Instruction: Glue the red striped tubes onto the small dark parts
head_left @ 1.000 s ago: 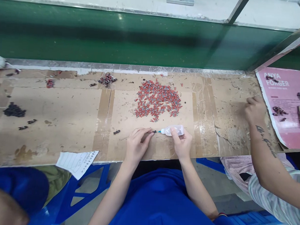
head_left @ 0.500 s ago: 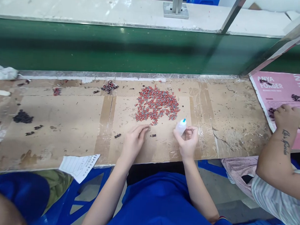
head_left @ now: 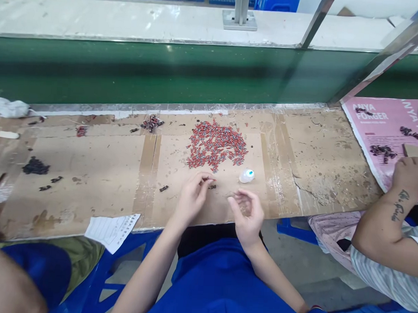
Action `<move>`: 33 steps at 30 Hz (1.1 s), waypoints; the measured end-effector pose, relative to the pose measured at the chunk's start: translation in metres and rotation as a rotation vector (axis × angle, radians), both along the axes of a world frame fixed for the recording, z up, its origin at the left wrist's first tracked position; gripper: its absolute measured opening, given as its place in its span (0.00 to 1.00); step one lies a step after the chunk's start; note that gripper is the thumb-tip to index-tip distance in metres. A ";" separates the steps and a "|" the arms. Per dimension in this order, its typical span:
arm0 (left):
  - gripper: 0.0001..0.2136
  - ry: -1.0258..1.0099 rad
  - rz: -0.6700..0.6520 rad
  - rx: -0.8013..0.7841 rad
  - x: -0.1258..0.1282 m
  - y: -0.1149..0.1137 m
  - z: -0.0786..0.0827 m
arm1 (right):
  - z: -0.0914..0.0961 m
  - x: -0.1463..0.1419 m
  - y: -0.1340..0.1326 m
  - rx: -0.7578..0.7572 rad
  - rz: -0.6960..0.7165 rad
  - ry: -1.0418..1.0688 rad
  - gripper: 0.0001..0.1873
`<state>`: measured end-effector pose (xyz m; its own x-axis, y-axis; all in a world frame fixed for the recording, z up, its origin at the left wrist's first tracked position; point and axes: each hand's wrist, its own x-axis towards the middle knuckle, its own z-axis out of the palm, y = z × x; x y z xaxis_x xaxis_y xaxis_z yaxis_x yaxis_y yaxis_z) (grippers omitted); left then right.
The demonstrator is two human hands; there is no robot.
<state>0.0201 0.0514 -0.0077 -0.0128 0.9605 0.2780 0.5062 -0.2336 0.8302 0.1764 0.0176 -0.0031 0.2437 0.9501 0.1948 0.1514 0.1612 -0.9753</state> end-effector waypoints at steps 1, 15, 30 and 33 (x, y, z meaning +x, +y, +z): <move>0.06 -0.128 0.015 -0.032 0.008 -0.008 0.003 | 0.002 -0.005 -0.002 -0.091 0.053 0.099 0.11; 0.08 0.086 0.142 -0.033 -0.001 -0.020 -0.012 | -0.003 -0.009 0.009 -0.397 0.169 0.394 0.15; 0.07 -0.147 0.059 -0.205 0.008 -0.024 0.001 | -0.002 -0.003 0.016 -0.300 0.217 0.071 0.14; 0.07 -0.175 0.056 -0.202 0.009 -0.026 0.004 | 0.003 -0.003 0.017 -0.284 0.220 0.085 0.11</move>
<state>0.0295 0.0254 -0.0032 -0.0989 0.9926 0.0698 0.3587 -0.0299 0.9330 0.1733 0.0342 -0.0005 0.0315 0.9949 -0.0963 0.0597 -0.0980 -0.9934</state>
